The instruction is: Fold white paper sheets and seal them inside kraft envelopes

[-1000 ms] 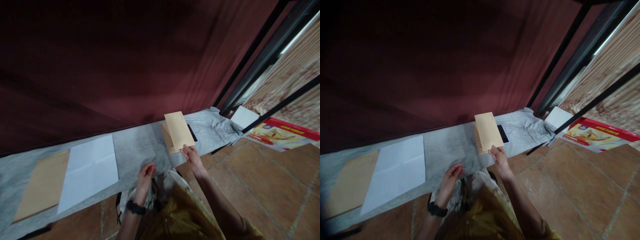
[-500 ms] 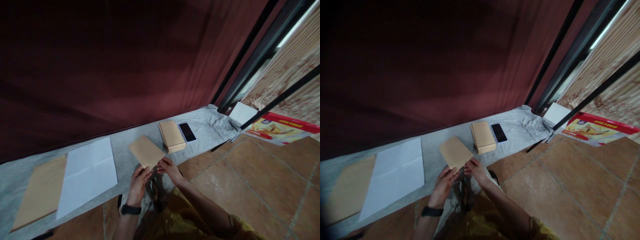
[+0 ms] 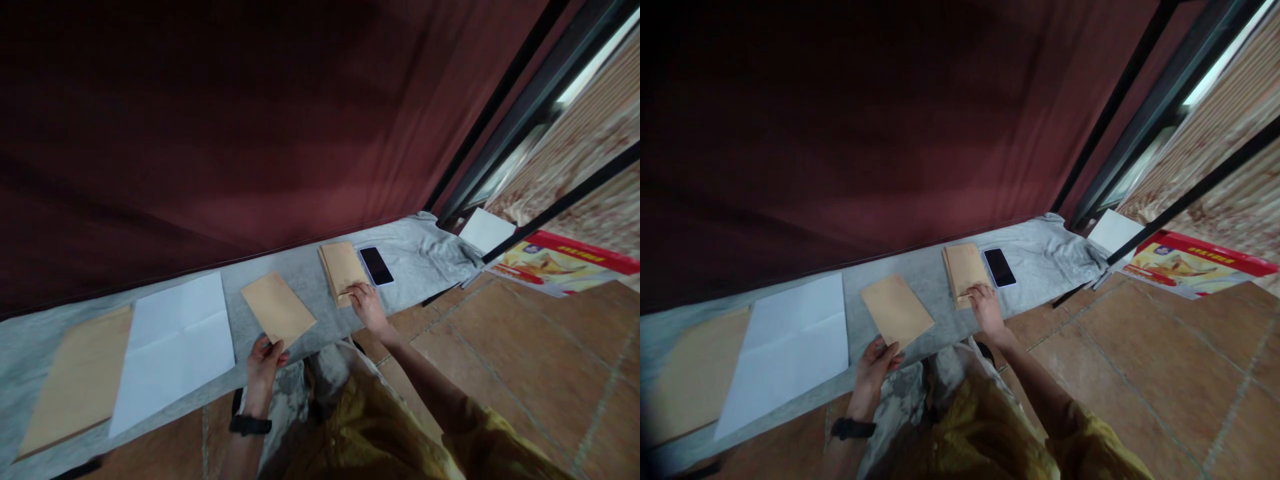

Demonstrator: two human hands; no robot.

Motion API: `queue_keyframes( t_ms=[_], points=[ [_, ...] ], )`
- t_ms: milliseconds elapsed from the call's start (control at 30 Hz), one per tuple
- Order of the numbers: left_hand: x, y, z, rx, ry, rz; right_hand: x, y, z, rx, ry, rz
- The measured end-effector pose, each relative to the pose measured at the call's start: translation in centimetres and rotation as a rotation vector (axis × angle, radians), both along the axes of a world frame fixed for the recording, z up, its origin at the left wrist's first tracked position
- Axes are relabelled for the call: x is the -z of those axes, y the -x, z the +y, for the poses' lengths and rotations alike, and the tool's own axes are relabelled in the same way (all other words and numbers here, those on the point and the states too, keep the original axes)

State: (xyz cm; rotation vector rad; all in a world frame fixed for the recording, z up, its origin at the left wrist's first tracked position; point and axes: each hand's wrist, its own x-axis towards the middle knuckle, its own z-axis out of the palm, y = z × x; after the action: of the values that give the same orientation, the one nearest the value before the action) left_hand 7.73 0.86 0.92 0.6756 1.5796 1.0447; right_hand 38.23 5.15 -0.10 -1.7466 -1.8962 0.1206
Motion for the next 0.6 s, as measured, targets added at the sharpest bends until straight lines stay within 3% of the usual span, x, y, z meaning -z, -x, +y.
queue_keyframes(
  t_ms=[267,367,467,533,600],
  points=[
    [-0.4,0.3,-0.2,0.070,0.032,0.138,0.0,-0.5,1.5,-0.063,0.122,-0.095],
    [-0.3,0.9,-0.3,0.097,0.046,0.301,-0.7,-0.8,2.1,-0.097,0.161,-0.109],
    [-0.3,1.5,-0.5,0.070,-0.046,0.491,-1.7,-1.1,2.4,-0.112,0.160,-0.108],
    [-0.8,0.9,-0.6,0.081,-0.135,0.482,-2.5,-1.2,2.3,-0.109,0.151,-0.098],
    [-1.7,-0.7,-0.4,0.152,-0.208,0.322,-3.4,-1.1,2.0,-0.109,0.132,-0.086]
  ],
)
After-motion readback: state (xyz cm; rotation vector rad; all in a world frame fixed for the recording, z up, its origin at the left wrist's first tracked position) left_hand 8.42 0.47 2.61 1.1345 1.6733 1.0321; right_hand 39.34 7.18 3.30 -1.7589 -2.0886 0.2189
